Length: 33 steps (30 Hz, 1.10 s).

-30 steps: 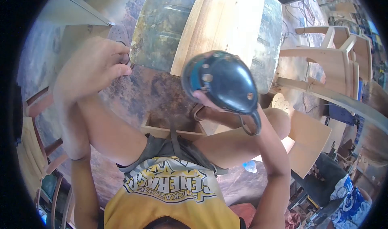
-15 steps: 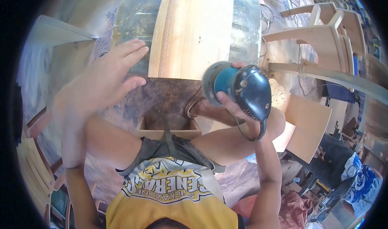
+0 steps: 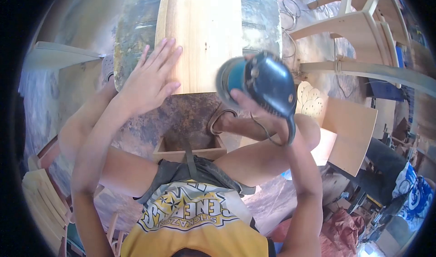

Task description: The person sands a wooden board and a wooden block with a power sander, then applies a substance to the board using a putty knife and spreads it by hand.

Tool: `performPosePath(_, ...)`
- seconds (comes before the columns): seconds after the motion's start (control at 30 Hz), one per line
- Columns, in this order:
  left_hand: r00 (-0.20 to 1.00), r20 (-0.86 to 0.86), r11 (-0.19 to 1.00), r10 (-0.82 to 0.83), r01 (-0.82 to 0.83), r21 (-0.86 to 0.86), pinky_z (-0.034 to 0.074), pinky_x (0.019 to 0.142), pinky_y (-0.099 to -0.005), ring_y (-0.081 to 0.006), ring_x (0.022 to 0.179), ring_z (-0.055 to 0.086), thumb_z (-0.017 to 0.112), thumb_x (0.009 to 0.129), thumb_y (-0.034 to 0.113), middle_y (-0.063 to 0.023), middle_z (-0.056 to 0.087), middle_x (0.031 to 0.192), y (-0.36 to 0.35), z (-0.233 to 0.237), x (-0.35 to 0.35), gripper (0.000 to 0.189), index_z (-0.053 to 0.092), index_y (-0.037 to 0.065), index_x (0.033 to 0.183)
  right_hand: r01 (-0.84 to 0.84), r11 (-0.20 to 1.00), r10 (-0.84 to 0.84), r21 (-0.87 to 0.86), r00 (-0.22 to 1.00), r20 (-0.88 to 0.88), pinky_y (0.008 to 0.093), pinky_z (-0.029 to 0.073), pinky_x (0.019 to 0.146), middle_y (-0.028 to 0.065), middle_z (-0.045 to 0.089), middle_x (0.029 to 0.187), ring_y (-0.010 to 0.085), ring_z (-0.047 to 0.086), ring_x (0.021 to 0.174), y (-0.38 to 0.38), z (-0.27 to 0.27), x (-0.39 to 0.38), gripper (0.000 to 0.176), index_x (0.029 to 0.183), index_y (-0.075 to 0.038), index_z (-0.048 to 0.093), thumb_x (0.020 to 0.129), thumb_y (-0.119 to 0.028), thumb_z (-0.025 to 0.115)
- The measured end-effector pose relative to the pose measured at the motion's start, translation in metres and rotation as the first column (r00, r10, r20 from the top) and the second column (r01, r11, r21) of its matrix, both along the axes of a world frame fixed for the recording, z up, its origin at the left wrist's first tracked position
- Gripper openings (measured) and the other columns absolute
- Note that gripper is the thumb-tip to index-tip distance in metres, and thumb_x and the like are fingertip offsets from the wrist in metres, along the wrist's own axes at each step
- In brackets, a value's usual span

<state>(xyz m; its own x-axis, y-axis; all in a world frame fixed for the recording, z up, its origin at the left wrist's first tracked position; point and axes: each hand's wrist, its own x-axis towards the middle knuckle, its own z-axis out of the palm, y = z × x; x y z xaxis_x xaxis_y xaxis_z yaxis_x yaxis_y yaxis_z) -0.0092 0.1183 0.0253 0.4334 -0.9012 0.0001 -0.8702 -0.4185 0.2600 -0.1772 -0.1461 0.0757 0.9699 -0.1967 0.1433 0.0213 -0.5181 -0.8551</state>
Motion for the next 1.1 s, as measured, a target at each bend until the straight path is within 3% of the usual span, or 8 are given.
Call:
performPosePath(0.2,0.975,0.158,0.987,0.158,-0.153,-0.042,0.006,0.127,-0.057,-0.0335,0.158,0.017,0.036,0.108,0.044,-0.0215,0.023,0.168,-0.04,-0.017,0.02,0.069,0.026,0.0,0.161,0.066,0.998,-0.066,-0.008,0.964,-0.256,0.0346,0.054,0.095,0.0067,0.065,0.124,0.018,0.062,0.114,0.002,0.003,0.037,0.07,0.134,-0.007,0.058,0.074,-0.019,0.093)
performPosePath(0.4,0.992,0.079,0.991,0.095,-0.087,-0.097,0.008,0.128,-0.0546,-0.0352,0.158,0.016,0.04,0.107,0.033,-0.0228,0.025,0.167,-0.03,-0.019,0.046,0.066,0.025,-0.004,0.16,-0.081,0.982,0.1,-0.17,0.989,0.107,0.0363,0.054,0.099,0.0071,0.065,0.128,0.0189,0.064,0.115,0.032,-0.019,0.053,0.073,0.135,-0.005,0.058,0.075,-0.025,0.094)
performPosePath(0.53,0.999,-0.052,0.992,0.003,-0.01,-0.127,0.01,0.127,-0.0549,-0.0391,0.156,0.02,0.044,0.103,0.021,-0.0244,0.028,0.164,0.009,-0.009,0.012,0.064,0.026,-0.005,0.159,0.009,0.948,-0.019,0.317,0.999,0.03,0.0337,0.059,0.092,0.0094,0.071,0.116,0.0195,0.072,0.1,0.034,-0.044,0.087,0.073,0.13,-0.004,0.06,0.074,-0.04,0.09)
performPosePath(0.7,0.981,-0.038,0.978,-0.192,0.187,-0.093,0.017,0.126,-0.0524,-0.0416,0.149,0.036,0.047,0.103,0.029,-0.0238,0.044,0.156,0.039,0.011,0.0,0.063,0.036,-0.008,0.153,0.16,0.958,-0.071,-0.236,0.936,0.343,0.0414,0.046,0.11,0.0144,0.065,0.13,0.0309,0.063,0.12,0.04,-0.035,0.081,0.073,0.138,0.0,0.052,0.079,-0.026,0.086)
performPosePath(0.77,0.892,-0.427,0.733,0.149,-0.39,-0.558,0.028,0.122,-0.0469,-0.034,0.141,0.048,0.049,0.103,0.034,-0.0208,0.057,0.145,0.026,0.017,-0.007,0.059,0.048,-0.008,0.145,0.063,0.937,0.051,-0.344,0.949,0.313,0.041,0.046,0.11,0.0158,0.065,0.129,0.0318,0.063,0.12,0.023,-0.034,0.073,0.068,0.137,-0.001,0.054,0.08,-0.022,0.083)
performPosePath(0.87,0.793,-0.603,0.447,-0.081,-0.512,-0.733,0.038,0.116,-0.0381,-0.0268,0.132,0.056,0.049,0.105,0.03,-0.021,0.064,0.135,-0.039,0.057,-0.003,0.049,0.059,-0.006,0.137,-0.233,0.925,0.236,-0.298,0.971,-0.027,0.0413,0.049,0.107,0.0183,0.067,0.127,0.0318,0.064,0.121,-0.013,0.003,0.065,0.054,0.133,-0.003,0.062,0.081,-0.012,0.075)
performPosePath(0.93,0.732,-0.674,0.534,-0.099,-0.532,-0.657,0.046,0.102,-0.0336,-0.0203,0.113,0.064,0.059,0.101,0.034,-0.0137,0.072,0.117,-0.05,0.057,0.022,0.041,0.07,-0.001,0.12,-0.047,0.999,0.046,-0.007,0.994,-0.101,0.0427,0.052,0.101,0.0172,0.069,0.126,0.0325,0.065,0.118,-0.023,0.028,0.069,0.044,0.13,-0.006,0.066,0.087,-0.01,0.07)
performPosePath(1.1,0.774,-0.631,0.672,-0.051,-0.441,-0.595,0.049,0.098,-0.0335,-0.0193,0.113,0.063,0.05,0.106,0.028,-0.0133,0.066,0.117,-0.078,0.06,0.028,0.036,0.065,-0.002,0.118,-0.138,0.916,0.193,-0.378,0.975,0.11,0.0479,0.055,0.093,0.0204,0.07,0.111,0.0386,0.069,0.104,0.03,0.084,0.09,0.074,0.134,-0.012,0.064,0.071,-0.043,0.085)
